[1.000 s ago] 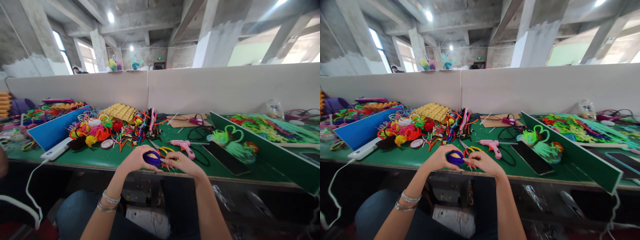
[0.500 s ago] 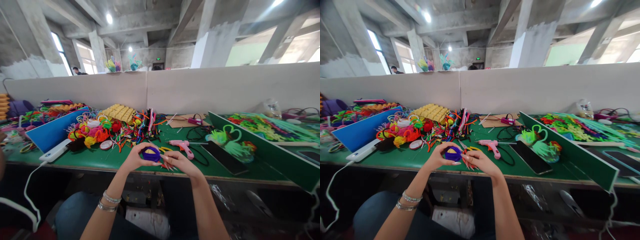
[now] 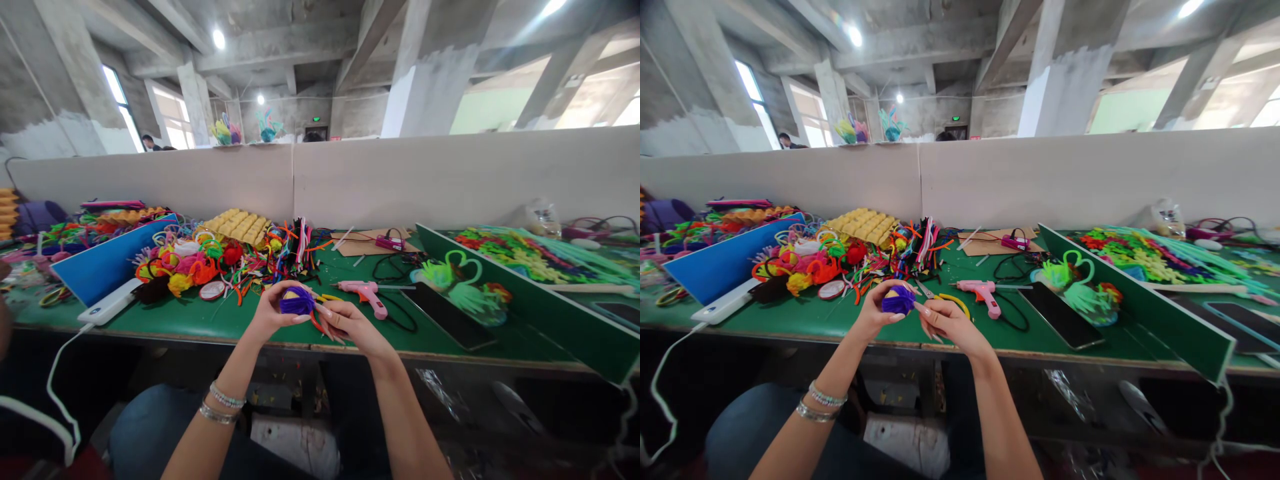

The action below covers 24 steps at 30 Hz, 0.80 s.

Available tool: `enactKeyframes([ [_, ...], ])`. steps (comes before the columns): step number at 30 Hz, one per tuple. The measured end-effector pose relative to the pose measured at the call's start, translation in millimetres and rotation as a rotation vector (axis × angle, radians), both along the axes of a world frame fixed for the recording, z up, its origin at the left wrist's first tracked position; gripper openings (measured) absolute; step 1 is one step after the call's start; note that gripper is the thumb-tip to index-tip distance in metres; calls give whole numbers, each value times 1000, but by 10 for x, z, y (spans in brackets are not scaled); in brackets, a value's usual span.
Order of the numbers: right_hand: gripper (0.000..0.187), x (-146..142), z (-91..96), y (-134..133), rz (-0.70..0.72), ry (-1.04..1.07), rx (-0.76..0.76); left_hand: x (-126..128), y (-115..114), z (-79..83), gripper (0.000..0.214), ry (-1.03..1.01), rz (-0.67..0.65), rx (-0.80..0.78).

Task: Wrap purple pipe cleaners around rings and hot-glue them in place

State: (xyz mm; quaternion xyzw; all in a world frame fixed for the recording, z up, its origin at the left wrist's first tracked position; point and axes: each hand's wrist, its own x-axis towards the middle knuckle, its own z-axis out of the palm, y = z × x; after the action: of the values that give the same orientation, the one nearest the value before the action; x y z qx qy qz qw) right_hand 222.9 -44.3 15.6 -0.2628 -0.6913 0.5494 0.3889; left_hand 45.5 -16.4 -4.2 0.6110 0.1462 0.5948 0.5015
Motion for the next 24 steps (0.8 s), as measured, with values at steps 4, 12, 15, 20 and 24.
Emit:
enactKeyframes([
  [4, 44, 5, 13, -22, -16, 18, 6, 5, -22, 28, 49, -13, -8, -5],
  [12, 46, -17, 32, -25, 3, -4, -26, 11, -7, -16, 47, -5, 22, 0],
  [15, 47, -29, -7, 4, 14, -4, -57, 5, -11, -6, 51, 35, 45, -1],
  [20, 46, 16, -58, 64, -11, -47, -103, -68, -55, 76, 53, 373, 192, 88],
  [24, 46, 56, -75, 95, -36, -109, -110, -118, -79, 128, 55, 761, 334, 281],
])
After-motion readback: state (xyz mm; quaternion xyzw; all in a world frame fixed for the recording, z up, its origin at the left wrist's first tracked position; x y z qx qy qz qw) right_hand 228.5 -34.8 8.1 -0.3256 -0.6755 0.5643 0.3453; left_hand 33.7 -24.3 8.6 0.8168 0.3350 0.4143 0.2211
